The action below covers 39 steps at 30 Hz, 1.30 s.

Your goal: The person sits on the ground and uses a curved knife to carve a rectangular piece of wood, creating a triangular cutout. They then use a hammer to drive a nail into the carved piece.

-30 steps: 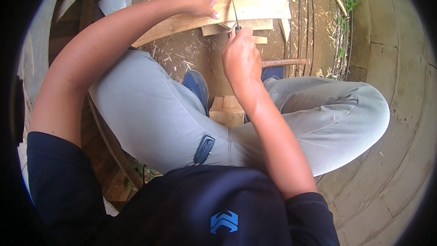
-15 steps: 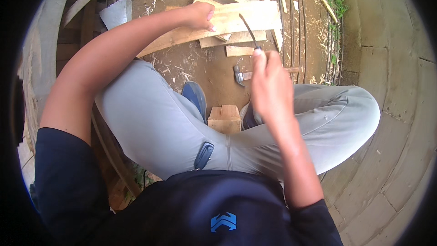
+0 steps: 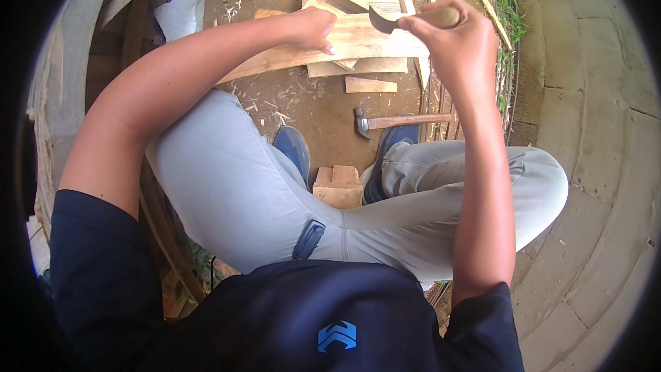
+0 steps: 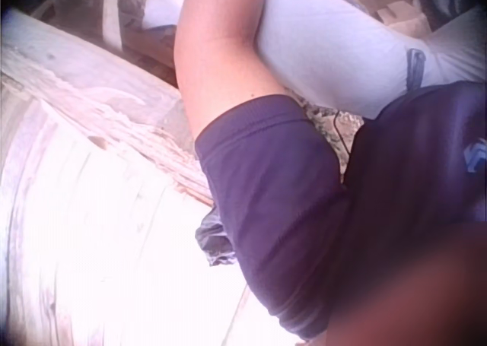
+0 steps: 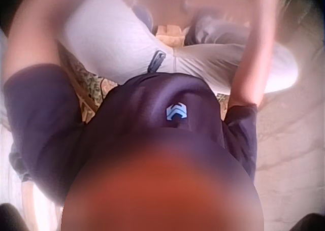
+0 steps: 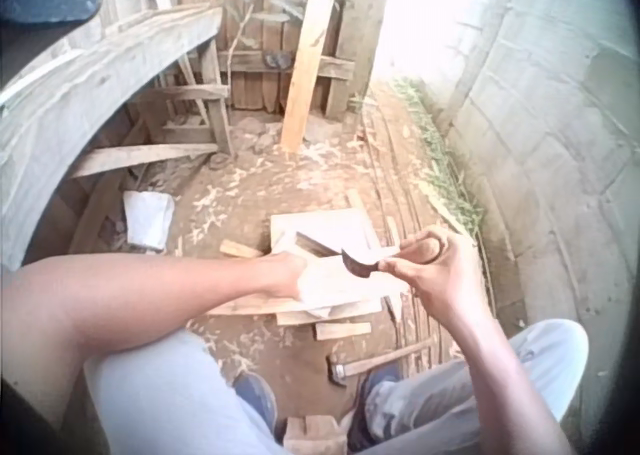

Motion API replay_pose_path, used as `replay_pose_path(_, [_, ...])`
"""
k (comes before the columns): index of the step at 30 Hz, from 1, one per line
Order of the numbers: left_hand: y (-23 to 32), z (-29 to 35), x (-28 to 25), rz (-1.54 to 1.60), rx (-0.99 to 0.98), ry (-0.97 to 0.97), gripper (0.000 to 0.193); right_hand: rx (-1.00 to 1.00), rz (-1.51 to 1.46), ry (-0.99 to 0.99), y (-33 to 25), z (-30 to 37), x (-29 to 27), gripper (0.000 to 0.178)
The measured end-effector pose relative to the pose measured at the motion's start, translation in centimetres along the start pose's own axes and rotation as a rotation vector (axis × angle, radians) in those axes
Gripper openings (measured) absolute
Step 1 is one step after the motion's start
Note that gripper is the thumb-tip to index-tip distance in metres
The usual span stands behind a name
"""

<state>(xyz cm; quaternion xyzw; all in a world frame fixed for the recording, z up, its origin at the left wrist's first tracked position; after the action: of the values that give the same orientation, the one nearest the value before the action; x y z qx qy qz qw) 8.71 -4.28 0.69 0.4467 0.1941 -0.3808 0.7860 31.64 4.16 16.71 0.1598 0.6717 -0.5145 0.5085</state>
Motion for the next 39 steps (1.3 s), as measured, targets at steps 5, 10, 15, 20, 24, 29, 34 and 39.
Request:
replay_pose_path(5, [0.4,0.3,-0.3,-0.021,-0.024,-0.005,0.047,-0.207,-0.251,0.209,0.1,-3.3,2.6,0.039])
replay_pose_path(10, [0.0,-0.2,0.0,-0.039,-0.012,-0.009,0.048,-0.192,-0.765,-0.053,-3.6,-7.7,4.8,0.023])
replay_pose_path(15, [0.3,0.0,-0.2,-0.041,-0.017,-0.023,0.050,-0.132,-0.948,-0.341,-3.8,-11.5,7.0,0.036])
replay_pose_path(20, [0.3,0.2,-0.1,-0.048,-0.012,-0.013,0.050,-0.081,-0.918,-0.275,-5.3,-12.2,8.7,0.040])
replay_pose_path(24, [0.4,0.2,-0.1,-0.071,-0.030,0.008,0.051,-0.126,-0.826,0.011,-5.4,-12.2,10.4,0.043])
replay_pose_path(29, [0.7,0.1,-0.1,-0.086,-0.028,0.017,0.051,-0.244,-1.039,0.082,-3.8,-13.5,11.6,0.042])
replay_pose_path(34, [0.9,0.3,-0.3,-0.083,-0.024,0.013,0.051,-0.485,-0.441,0.510,-3.1,-14.5,12.5,0.039])
replay_pose_path(39, [0.8,0.5,-0.2,-0.082,-0.032,0.012,0.051,-0.289,-0.674,0.345,-4.4,-13.0,12.2,0.040])
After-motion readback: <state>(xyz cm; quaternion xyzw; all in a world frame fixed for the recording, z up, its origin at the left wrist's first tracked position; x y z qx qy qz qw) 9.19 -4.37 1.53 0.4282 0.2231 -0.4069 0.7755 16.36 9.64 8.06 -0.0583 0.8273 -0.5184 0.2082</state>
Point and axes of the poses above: each hand's wrist, its own z-axis away from the middle knuckle, its own x-axis out of the palm, y = z × x, the point moved 1 cm from there along -z, towards the middle knuckle, and after that the axes turned 8 degrees about z, right-handed, at the moved point
